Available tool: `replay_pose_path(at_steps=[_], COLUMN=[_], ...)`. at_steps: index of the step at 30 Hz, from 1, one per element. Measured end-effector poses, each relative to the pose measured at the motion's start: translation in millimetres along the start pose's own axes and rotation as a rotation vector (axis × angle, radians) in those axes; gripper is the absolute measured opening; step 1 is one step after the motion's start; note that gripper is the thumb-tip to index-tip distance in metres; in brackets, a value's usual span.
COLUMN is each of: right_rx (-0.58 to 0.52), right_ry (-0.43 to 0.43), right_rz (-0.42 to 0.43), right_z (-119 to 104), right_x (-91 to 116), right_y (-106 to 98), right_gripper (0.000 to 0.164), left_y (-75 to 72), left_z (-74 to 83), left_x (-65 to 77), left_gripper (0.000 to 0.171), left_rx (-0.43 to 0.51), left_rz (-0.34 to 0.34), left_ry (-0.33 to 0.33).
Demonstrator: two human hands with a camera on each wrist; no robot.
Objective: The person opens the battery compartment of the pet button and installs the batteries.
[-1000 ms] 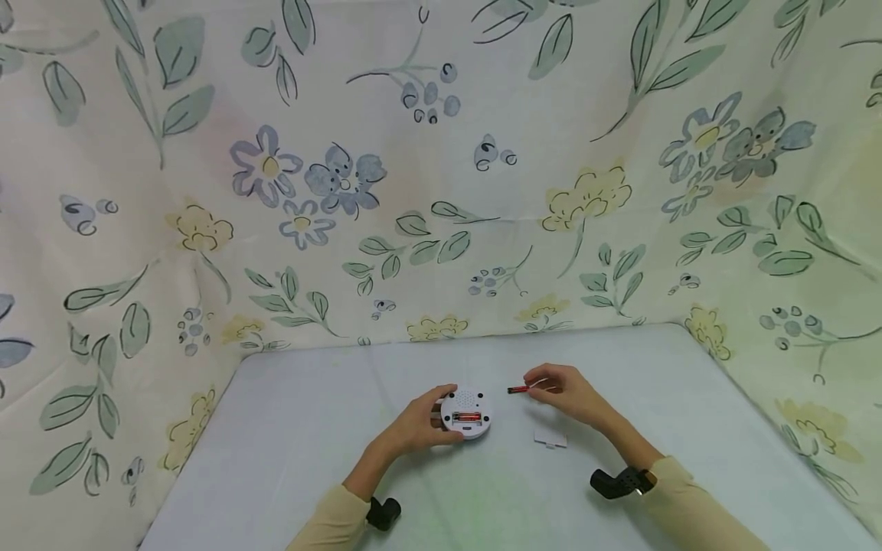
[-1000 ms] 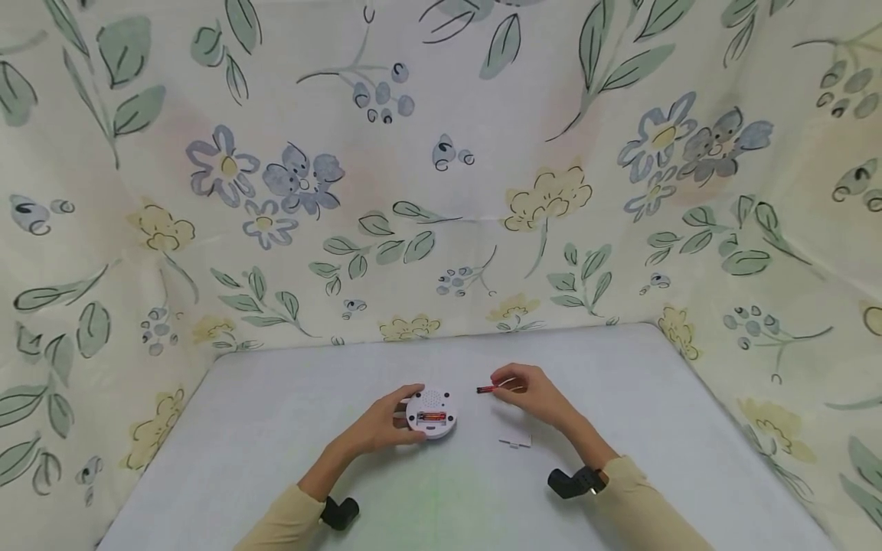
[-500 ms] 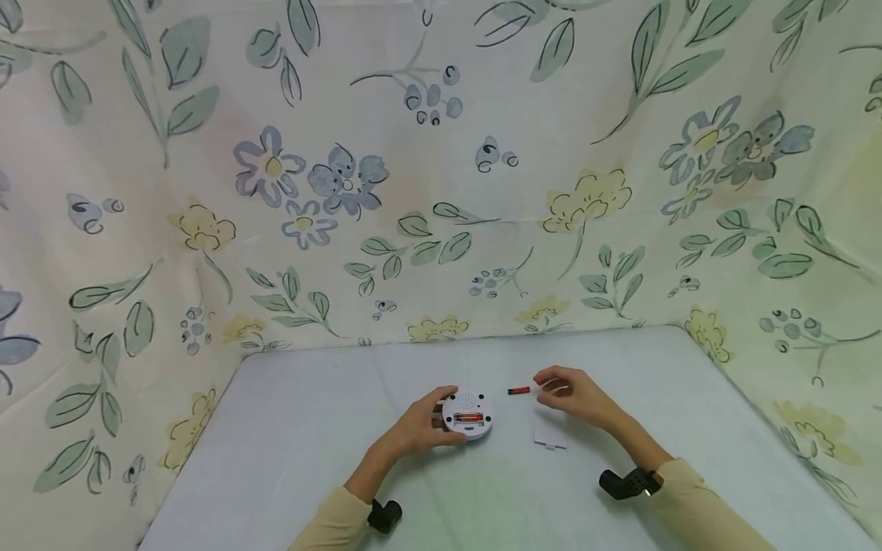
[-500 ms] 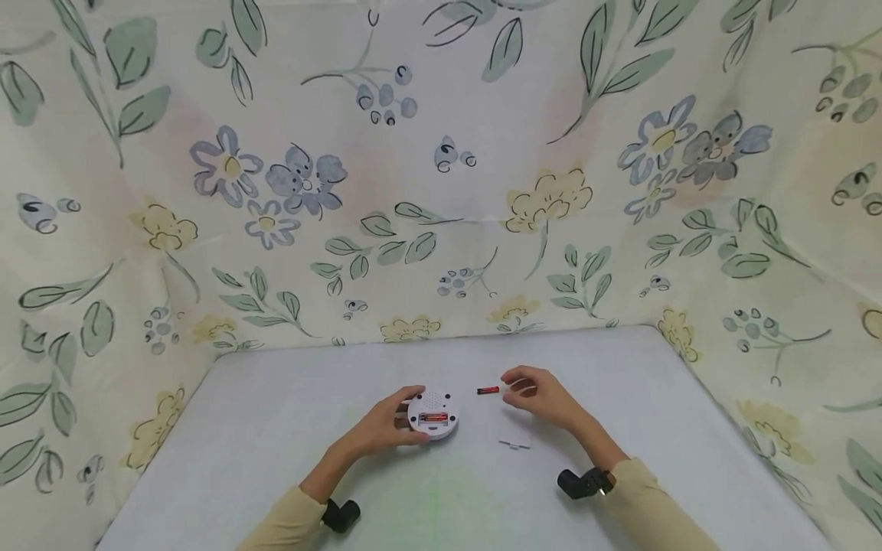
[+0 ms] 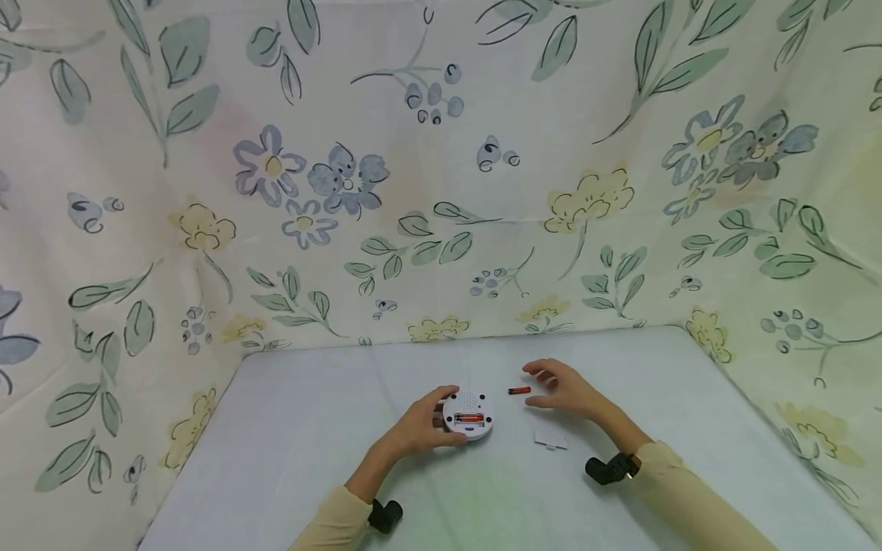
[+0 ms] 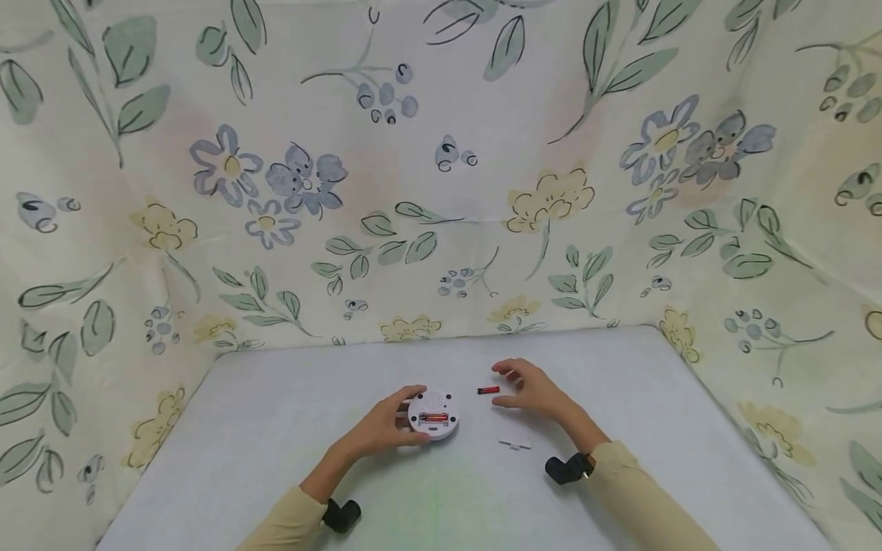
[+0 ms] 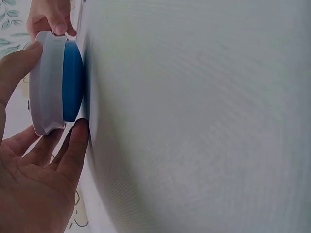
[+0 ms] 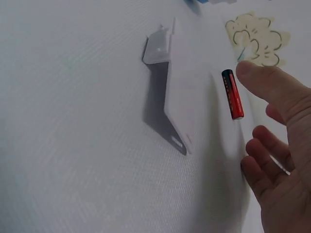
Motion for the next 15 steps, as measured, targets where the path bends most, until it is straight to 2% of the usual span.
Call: replay_pose_path(at_steps=[6, 9, 15], right_rx=[0.033, 0.041, 0.067], right_ry=[0.027, 0.058, 0.069], right_rz=[-0.01, -0.023, -0.046], right_z=[-0.5, -1.0, -0.8], right_x=[-5.9, -8.6, -12.8], right_y=[4.3, 6.5, 9.8], right_gripper=[0.059, 0.054, 0.022], left_y=[-0.2, -0.3, -0.2], left_z=[-0.4, -0.4, -0.3], left_x=[-0.6, -0.9, -0.7], left_gripper=[0.085, 0.085, 0.084], left_rx=[0.0, -0.006, 0.007], left_rz=[-0.003, -0.001, 0.001], left_ry=[-0.003, -0.004, -0.005])
Point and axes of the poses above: each hand's wrist, its own x-axis away from the middle knuckle, its own y-axis out of the palm, z = x × y, the point moved 5 cm from there along -x, towards the middle knuckle, and after that the axes turned 6 degrees about x, right-handed, at the moved point
